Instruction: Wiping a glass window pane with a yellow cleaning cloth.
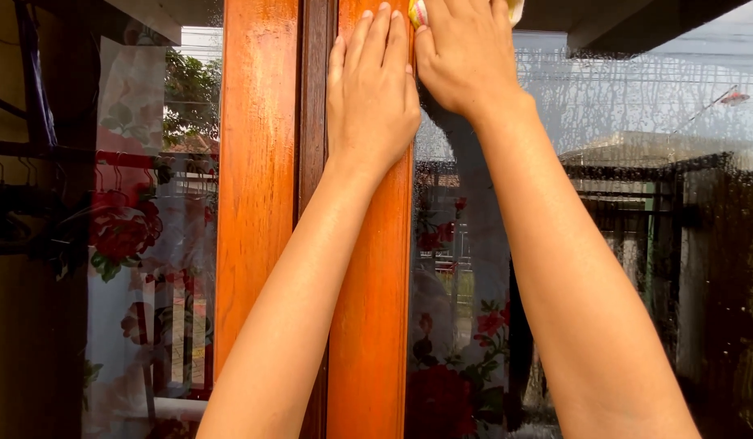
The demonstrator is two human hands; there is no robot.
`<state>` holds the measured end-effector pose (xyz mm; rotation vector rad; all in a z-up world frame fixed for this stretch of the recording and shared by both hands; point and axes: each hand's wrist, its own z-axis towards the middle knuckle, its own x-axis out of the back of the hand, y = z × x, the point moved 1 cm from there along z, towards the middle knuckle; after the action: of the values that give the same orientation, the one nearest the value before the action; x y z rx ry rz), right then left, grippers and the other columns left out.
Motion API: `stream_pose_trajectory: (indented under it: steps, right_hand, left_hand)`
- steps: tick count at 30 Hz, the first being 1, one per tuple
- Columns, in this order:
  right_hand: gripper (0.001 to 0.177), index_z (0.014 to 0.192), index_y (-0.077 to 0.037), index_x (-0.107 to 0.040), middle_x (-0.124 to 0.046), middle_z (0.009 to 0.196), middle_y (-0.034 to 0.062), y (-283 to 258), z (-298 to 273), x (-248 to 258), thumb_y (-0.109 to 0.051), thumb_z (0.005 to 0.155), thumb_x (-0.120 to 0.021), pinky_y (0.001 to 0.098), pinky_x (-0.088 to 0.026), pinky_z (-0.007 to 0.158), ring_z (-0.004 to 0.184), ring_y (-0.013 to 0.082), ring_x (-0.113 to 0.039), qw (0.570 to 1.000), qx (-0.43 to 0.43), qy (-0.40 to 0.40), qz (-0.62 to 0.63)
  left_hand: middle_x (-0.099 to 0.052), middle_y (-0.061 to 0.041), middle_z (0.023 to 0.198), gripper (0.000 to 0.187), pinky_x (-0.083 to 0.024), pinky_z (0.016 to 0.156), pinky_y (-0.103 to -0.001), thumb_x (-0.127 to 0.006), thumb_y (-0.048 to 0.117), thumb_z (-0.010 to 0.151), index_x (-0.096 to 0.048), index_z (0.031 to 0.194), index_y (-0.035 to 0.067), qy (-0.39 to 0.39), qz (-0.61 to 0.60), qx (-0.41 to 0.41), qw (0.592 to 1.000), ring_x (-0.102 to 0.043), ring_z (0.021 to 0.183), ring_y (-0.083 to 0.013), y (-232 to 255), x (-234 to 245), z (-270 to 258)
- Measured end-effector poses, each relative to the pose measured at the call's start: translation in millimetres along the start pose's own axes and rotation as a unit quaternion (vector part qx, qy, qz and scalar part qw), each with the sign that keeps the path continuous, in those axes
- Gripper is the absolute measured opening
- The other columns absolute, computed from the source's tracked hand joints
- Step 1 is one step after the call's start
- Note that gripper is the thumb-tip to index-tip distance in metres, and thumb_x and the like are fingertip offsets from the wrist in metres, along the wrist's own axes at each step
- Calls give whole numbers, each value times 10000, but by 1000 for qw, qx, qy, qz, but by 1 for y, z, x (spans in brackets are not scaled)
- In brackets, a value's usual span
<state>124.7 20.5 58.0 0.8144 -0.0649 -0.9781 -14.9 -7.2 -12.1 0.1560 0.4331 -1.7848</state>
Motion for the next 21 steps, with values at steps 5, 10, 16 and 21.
stream_pose_trajectory:
  steps: [5, 10, 16, 21]
  right_hand:
    - [516, 1511, -11, -513, -522, 1494, 180, -17, -10, 12, -181, 1024, -528, 586, -278, 1134, 1398, 365, -430, 999, -27, -20, -8]
    - [540, 1552, -27, -462, -476, 1563, 157, -25, -18, 18, -176, 1035, -519, 577, -261, 1161, 1467, 347, -373, 997, -51, -51, 3]
    - [560, 1561, -26, -465, -472, 1573, 155, -32, -30, 23, -168, 1023, -527, 574, -262, 1155, 1463, 353, -372, 998, -40, -43, 5]
    - [552, 1567, -46, -465, -481, 1571, 132, -39, -40, 30, -167, 1033, -533, 568, -263, 1173, 1467, 342, -383, 997, -47, -55, 12]
  left_hand:
    - [-397, -196, 1598, 601, -196, 1247, -535, -525, 207, 978, -422, 1528, -11, -26, 22, -5, 999, -311, 1517, -338, 3, 11, -8]
    - [-373, -202, 1622, 621, -194, 1267, -528, -524, 208, 978, -399, 1544, -16, -42, 15, -10, 999, -297, 1535, -340, 4, 18, -18]
    - [-369, -205, 1628, 633, -194, 1279, -513, -529, 212, 993, -381, 1563, -21, -50, 3, -31, 998, -291, 1539, -332, 4, 22, -24]
    - [-367, -184, 1633, 620, -186, 1296, -507, -535, 217, 1025, -370, 1585, 8, -73, 10, -33, 997, -285, 1557, -316, 7, 30, -29]
